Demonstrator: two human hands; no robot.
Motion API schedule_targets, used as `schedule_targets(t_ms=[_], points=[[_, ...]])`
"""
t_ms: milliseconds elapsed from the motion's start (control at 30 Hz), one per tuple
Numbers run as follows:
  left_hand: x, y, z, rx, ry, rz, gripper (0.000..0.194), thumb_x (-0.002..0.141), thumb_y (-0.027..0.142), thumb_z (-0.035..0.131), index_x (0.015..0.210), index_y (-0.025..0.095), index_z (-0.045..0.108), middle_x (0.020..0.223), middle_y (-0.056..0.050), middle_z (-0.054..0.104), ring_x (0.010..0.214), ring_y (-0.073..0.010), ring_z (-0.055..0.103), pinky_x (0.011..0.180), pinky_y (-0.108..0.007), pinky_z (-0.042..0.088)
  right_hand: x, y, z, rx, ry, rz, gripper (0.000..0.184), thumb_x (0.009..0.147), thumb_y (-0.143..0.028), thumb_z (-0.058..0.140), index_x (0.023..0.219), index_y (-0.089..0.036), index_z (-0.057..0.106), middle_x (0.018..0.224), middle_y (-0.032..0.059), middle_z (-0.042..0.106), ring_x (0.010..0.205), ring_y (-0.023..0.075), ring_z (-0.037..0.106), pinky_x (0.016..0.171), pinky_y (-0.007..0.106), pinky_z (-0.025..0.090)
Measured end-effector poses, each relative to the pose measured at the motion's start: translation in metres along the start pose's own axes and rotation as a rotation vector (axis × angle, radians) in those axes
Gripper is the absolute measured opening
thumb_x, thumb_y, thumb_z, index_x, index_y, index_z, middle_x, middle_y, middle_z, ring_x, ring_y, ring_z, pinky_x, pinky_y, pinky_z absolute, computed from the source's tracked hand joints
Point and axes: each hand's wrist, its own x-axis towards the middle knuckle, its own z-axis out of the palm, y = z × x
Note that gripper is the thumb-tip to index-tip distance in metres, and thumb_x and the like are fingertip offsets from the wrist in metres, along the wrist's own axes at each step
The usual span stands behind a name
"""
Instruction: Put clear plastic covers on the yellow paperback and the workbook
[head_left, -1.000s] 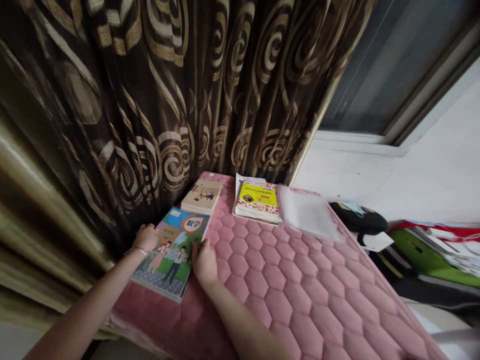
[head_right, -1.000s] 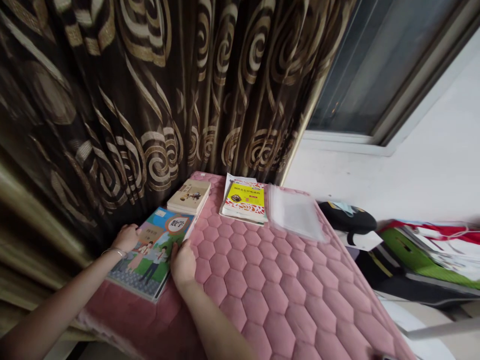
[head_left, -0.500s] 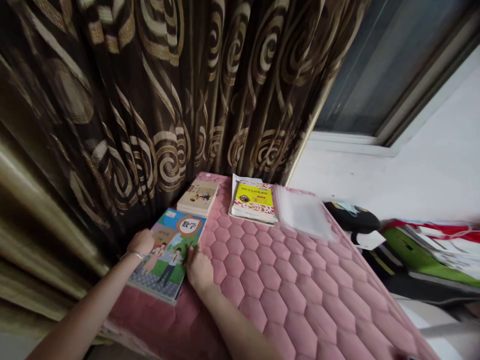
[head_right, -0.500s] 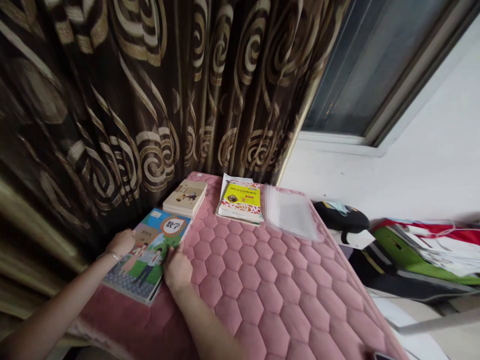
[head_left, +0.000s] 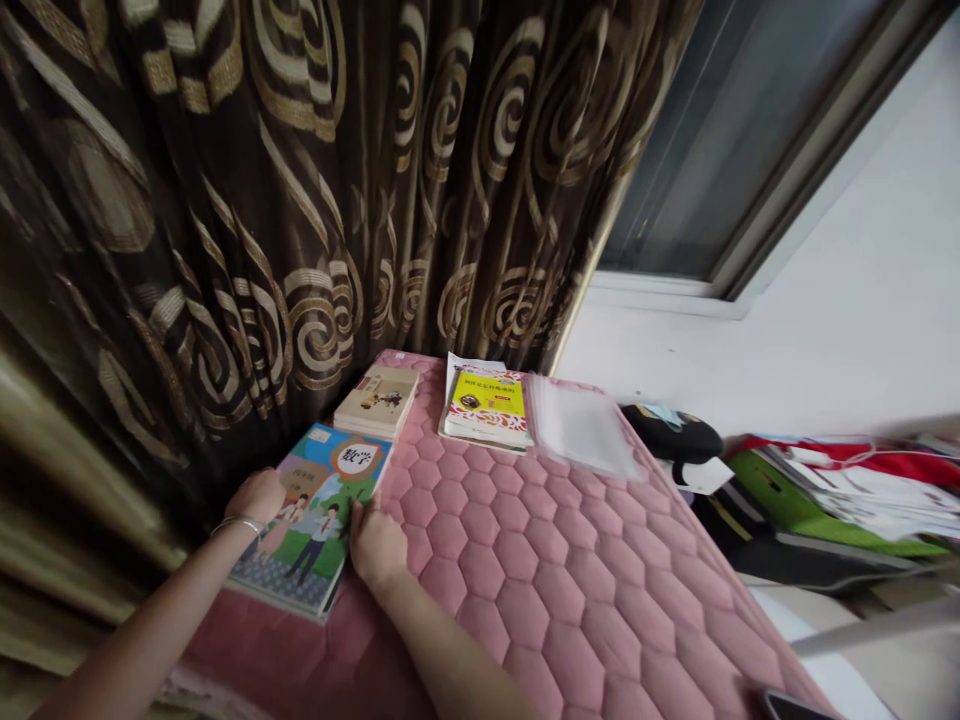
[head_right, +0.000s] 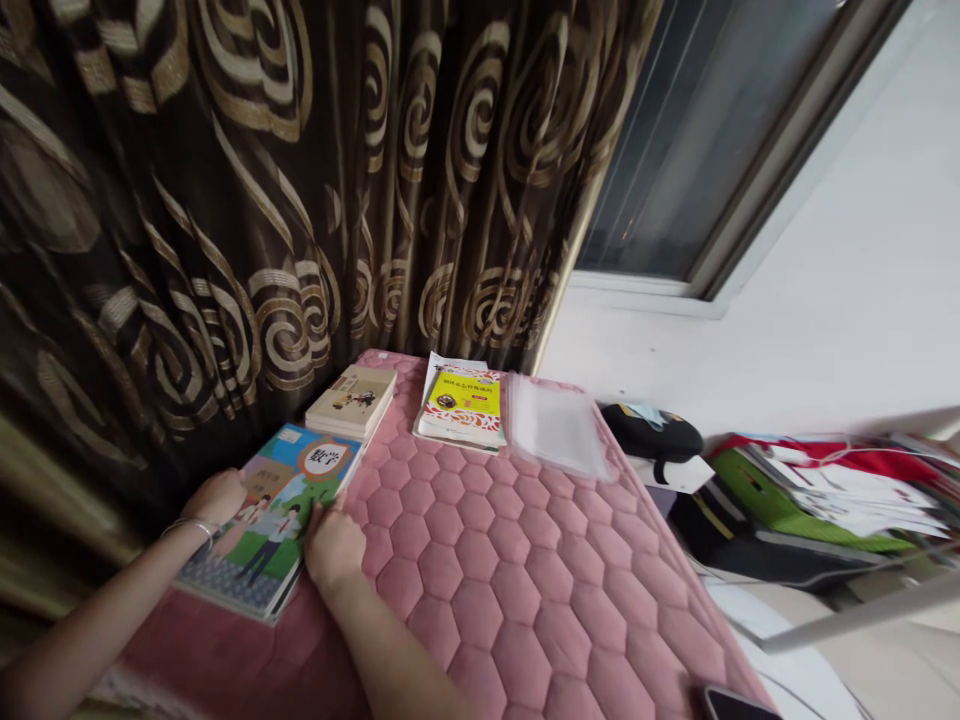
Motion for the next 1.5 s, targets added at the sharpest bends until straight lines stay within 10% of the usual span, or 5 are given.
schedule_targets(t_ms=[333, 600, 833, 1133, 1500], points=[[-0.079, 0.095, 0.013, 0.117, 0.676, 0.398, 0.041, 0.09, 0.015, 0.04, 0.128, 0.013, 0.056, 0.143, -0.02, 0.046, 0.112, -0.0324, 0.057, 0.1, -0.053, 0.038, -0.025, 0.14, -0.087, -0.02, 0.173, -0.412, 0.035, 0.096, -0.021, 0.04, 0.115, -0.024, 0.069, 0.116, 0.0065, 0.069, 0.106, 0.0207, 0.062, 0.093, 0.03, 0.048], [-0.093, 0.216, 0.129, -0.095, 0.424, 1.012, 0.031, 0.089, 0.021, 0.047, 0.114, 0.016, 0.065, 0.138, -0.016, 0.053, 0.124, -0.0298, 0.053, 0.101, -0.047, 0.045, -0.051, 0.251, -0.152, -0.365, 0.342, -0.08, 0.039, 0.099, -0.029, 0.04, 0.134, -0.029, 0.058, 0.141, 0.0063, 0.054, 0.131, 0.027, 0.044, 0.104, 0.044, 0.04], [-0.074, 0.215, 0.171, -0.083, 0.456, 1.018, 0.038, 0.092, 0.029, 0.047, 0.126, 0.019, 0.06, 0.137, -0.012, 0.059, 0.127, -0.0293, 0.052, 0.106, -0.052, 0.04, -0.042, 0.257, -0.155, -0.288, 0.424, -0.042, 0.031, 0.096, -0.022, 0.046, 0.113, -0.028, 0.071, 0.123, 0.0055, 0.067, 0.115, 0.0222, 0.057, 0.095, 0.032, 0.043], [-0.08, 0.214, 0.162, -0.135, 0.415, 1.001, 0.036, 0.091, 0.031, 0.05, 0.124, 0.021, 0.061, 0.137, -0.01, 0.059, 0.127, -0.0268, 0.053, 0.108, -0.049, 0.041, 0.072, 0.261, -0.229, -0.259, 0.564, 0.22, 0.039, 0.096, -0.018, 0.037, 0.121, -0.011, 0.065, 0.122, 0.0148, 0.066, 0.11, 0.0232, 0.059, 0.094, 0.029, 0.041], [-0.086, 0.217, 0.152, -0.176, 0.333, 0.951, 0.033, 0.089, 0.029, 0.054, 0.12, 0.022, 0.063, 0.135, -0.009, 0.06, 0.126, -0.0272, 0.053, 0.107, -0.049, 0.042, 0.131, 0.263, -0.229, -0.363, 0.498, 0.378, 0.034, 0.091, -0.017, 0.042, 0.113, -0.01, 0.066, 0.113, 0.019, 0.068, 0.112, 0.0274, 0.057, 0.087, 0.035, 0.039]])
